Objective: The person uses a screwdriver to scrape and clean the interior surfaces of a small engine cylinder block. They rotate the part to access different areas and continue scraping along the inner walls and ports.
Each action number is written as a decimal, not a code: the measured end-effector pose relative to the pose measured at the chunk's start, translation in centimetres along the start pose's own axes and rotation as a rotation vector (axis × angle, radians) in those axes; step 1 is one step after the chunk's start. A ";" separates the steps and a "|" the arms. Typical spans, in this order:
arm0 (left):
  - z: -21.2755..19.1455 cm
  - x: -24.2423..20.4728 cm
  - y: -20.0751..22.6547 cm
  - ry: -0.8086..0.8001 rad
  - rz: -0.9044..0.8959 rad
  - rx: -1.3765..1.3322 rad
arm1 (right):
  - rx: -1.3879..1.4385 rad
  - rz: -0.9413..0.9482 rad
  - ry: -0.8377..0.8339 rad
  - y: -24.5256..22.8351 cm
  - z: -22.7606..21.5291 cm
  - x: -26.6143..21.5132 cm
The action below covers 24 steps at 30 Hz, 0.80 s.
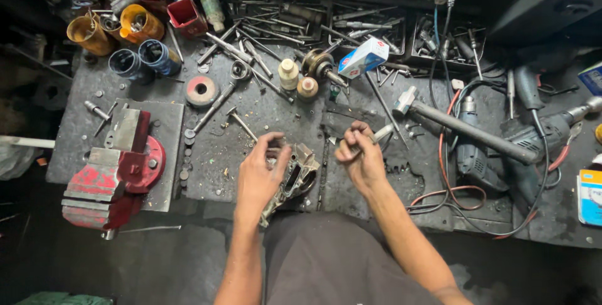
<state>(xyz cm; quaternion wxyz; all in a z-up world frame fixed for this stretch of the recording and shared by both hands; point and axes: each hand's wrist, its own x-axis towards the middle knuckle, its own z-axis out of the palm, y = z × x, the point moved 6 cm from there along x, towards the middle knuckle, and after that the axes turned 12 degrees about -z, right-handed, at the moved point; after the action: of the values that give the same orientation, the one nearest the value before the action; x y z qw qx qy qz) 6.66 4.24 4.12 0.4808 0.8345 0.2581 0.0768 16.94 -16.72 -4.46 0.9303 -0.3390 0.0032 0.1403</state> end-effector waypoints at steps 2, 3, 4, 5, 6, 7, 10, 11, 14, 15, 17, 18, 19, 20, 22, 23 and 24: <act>0.1 0.4 -2.5 0.015 -0.002 0.179 | 0.068 0.057 -0.029 0.1 -1.5 0.7; -0.1 0.4 -3.9 0.029 0.013 0.302 | 0.000 0.068 0.012 0.0 -2.6 0.9; -0.2 0.4 -5.5 0.043 0.028 0.425 | -0.068 0.080 0.052 -0.3 -3.7 0.9; 0.4 0.4 -8.2 -0.098 -0.100 0.490 | -0.136 0.093 0.095 -0.4 -4.7 0.6; 1.0 0.3 -10.9 -0.241 -0.228 0.550 | -0.126 0.116 0.086 -0.6 -5.1 0.4; 1.6 -0.4 -13.6 -0.390 -0.360 0.610 | -0.116 0.141 0.083 -0.8 -5.6 -0.1; 3.5 -1.8 -17.0 -0.473 -0.316 0.205 | -0.151 0.188 0.073 -0.9 -6.0 -1.1; 3.9 -2.1 -17.6 -0.426 -0.244 0.182 | -0.175 0.198 0.074 -0.9 -6.1 -1.5; 4.9 -2.6 -18.7 -0.332 -0.154 0.113 | -0.094 0.264 0.060 -0.4 -5.6 -1.7; 5.2 -2.5 -19.2 -0.336 -0.210 0.100 | -0.084 0.262 0.051 -0.2 -5.3 -1.4; 5.4 -2.6 -19.4 -0.318 -0.245 0.079 | -0.065 0.261 0.033 0.1 -4.9 -1.3; 5.4 -2.7 -19.0 -0.296 -0.224 0.071 | -0.065 0.258 0.018 0.2 -4.8 -1.3; 5.5 -2.4 -18.4 -0.272 -0.201 0.062 | -0.066 0.251 0.000 0.2 -4.7 -1.2; 5.6 -2.4 -17.9 -0.251 -0.208 0.010 | -0.067 0.245 -0.018 0.2 -4.7 -1.1; 5.9 -2.7 -16.7 -0.209 -0.228 -0.093 | -0.099 0.220 -0.002 0.0 -5.4 -0.9; 6.1 -2.8 -16.3 -0.213 -0.270 -0.113 | -0.115 0.210 0.006 0.0 -5.8 -0.8; 6.4 -2.8 -16.0 -0.217 -0.312 -0.133 | -0.161 0.153 0.017 -0.3 -6.4 -0.4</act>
<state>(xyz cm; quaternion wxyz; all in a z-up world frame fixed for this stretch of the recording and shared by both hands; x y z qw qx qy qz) 0.99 4.44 -12.37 0.5659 0.7541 0.3254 -0.0724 17.24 -21.05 -9.18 0.8865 -0.4127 0.0257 0.2078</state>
